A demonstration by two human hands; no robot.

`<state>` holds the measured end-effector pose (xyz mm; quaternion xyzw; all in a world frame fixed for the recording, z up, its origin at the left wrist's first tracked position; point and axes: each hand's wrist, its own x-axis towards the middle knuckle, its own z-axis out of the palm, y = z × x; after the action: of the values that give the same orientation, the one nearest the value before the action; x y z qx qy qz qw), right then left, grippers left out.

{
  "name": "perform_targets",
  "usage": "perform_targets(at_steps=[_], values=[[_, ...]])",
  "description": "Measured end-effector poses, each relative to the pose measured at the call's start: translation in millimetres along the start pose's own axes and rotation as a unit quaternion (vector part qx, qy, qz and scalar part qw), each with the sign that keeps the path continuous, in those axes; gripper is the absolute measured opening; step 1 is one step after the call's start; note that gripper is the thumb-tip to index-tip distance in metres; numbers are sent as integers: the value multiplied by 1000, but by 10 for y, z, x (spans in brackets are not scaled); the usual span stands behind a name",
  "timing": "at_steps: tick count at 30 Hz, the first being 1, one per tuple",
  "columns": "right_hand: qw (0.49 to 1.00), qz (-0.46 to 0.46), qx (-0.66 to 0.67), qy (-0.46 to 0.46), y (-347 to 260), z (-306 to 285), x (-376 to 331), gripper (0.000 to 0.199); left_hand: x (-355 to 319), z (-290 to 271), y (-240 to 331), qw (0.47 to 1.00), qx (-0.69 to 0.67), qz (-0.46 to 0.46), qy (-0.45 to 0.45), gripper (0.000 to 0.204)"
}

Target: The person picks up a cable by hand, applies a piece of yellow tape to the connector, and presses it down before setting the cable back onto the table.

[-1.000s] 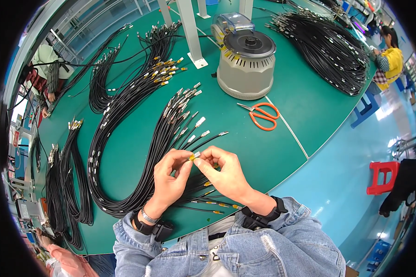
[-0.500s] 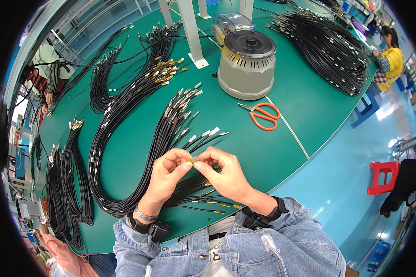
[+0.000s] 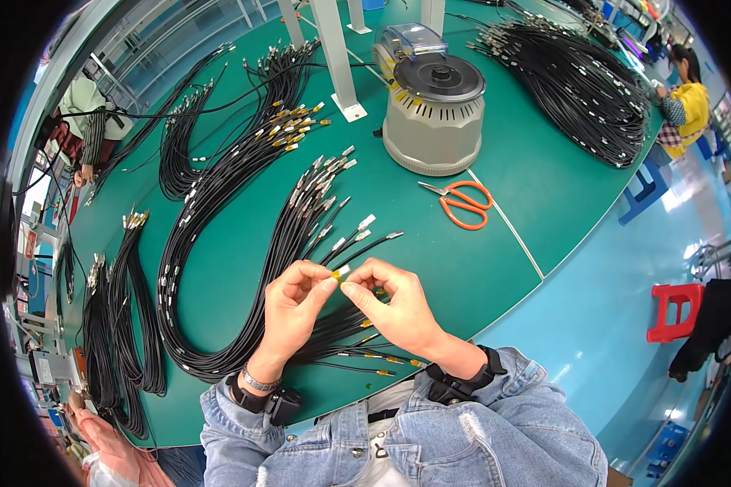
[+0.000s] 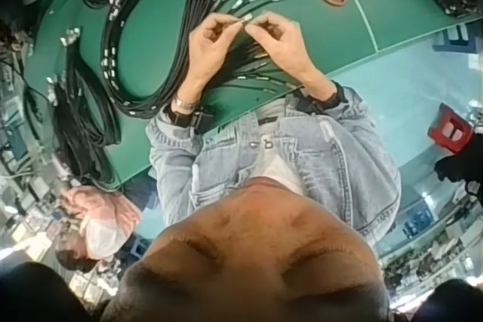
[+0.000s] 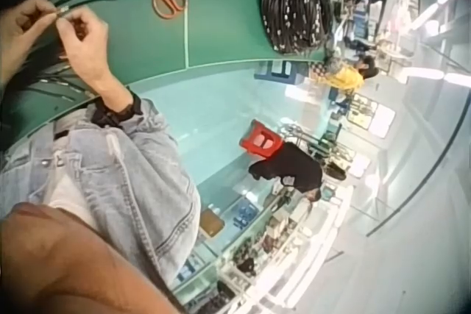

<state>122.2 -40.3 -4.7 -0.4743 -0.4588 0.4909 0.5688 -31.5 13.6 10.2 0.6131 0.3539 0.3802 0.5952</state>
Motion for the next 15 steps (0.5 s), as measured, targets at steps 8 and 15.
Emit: perform_targets(at_steps=[8, 15], values=[[1000, 1, 25, 8, -50, 19, -4, 12, -38, 67, -44, 980, 172, 92, 32, 9], [999, 25, 20, 18, -31, 18, -27, 9, -30, 24, -72, 988, 121, 66, 64, 11]])
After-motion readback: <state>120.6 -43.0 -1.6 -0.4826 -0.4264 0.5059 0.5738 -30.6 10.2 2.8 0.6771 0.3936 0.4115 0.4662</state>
